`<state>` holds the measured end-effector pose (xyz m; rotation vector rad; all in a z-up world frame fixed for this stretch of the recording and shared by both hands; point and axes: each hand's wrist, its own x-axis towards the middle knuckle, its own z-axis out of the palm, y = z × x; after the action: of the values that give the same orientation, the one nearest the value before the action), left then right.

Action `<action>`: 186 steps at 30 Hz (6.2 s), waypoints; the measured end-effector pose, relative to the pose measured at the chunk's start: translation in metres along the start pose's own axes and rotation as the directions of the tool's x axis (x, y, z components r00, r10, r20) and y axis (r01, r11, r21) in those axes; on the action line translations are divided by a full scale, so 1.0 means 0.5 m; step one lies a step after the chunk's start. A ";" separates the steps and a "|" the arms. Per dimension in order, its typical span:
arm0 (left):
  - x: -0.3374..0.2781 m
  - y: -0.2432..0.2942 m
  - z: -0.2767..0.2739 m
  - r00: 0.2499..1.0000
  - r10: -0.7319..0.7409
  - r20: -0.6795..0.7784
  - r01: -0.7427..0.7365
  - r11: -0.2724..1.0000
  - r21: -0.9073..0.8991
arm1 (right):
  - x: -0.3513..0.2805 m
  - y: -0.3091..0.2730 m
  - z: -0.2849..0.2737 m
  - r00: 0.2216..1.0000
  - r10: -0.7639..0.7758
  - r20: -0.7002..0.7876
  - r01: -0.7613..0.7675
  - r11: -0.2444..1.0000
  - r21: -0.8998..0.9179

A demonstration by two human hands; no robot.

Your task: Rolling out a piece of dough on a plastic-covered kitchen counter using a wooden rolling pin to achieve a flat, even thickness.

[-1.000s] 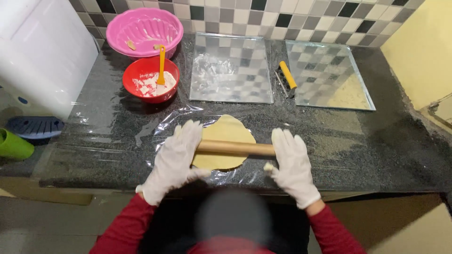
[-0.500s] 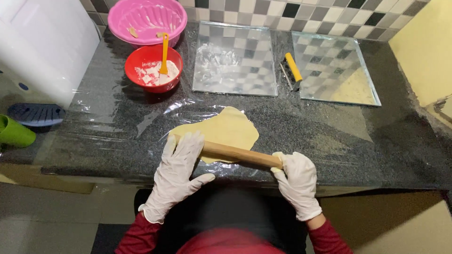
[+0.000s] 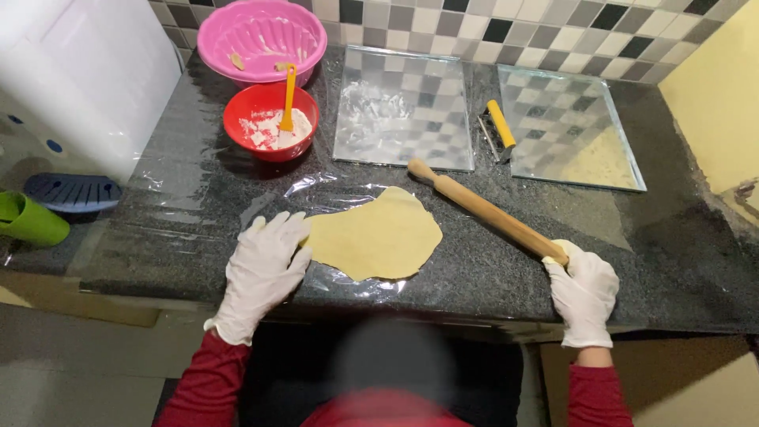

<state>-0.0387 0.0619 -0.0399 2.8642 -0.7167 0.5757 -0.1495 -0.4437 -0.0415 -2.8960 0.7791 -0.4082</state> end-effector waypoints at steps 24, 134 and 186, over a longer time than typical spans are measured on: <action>0.253 0.131 -0.057 0.836 0.164 0.524 0.013 0.948 -0.318 | -0.044 -0.342 -0.034 0.890 -0.232 0.391 -0.004 0.856 0.516; 0.091 0.122 -0.084 0.923 -0.003 -0.385 -0.144 0.925 -0.352 | 0.028 -0.257 0.022 0.662 -0.727 -0.180 0.725 0.683 -0.093; 0.275 0.173 -0.019 0.883 0.262 0.388 -0.263 0.963 -0.052 | 0.084 -0.262 -0.008 0.819 -0.549 -0.169 0.573 0.797 0.189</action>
<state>0.0291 -0.0705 0.0262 2.9333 -1.1770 0.0147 -0.0532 -0.3524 -0.0047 -2.8373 -0.1542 -0.6605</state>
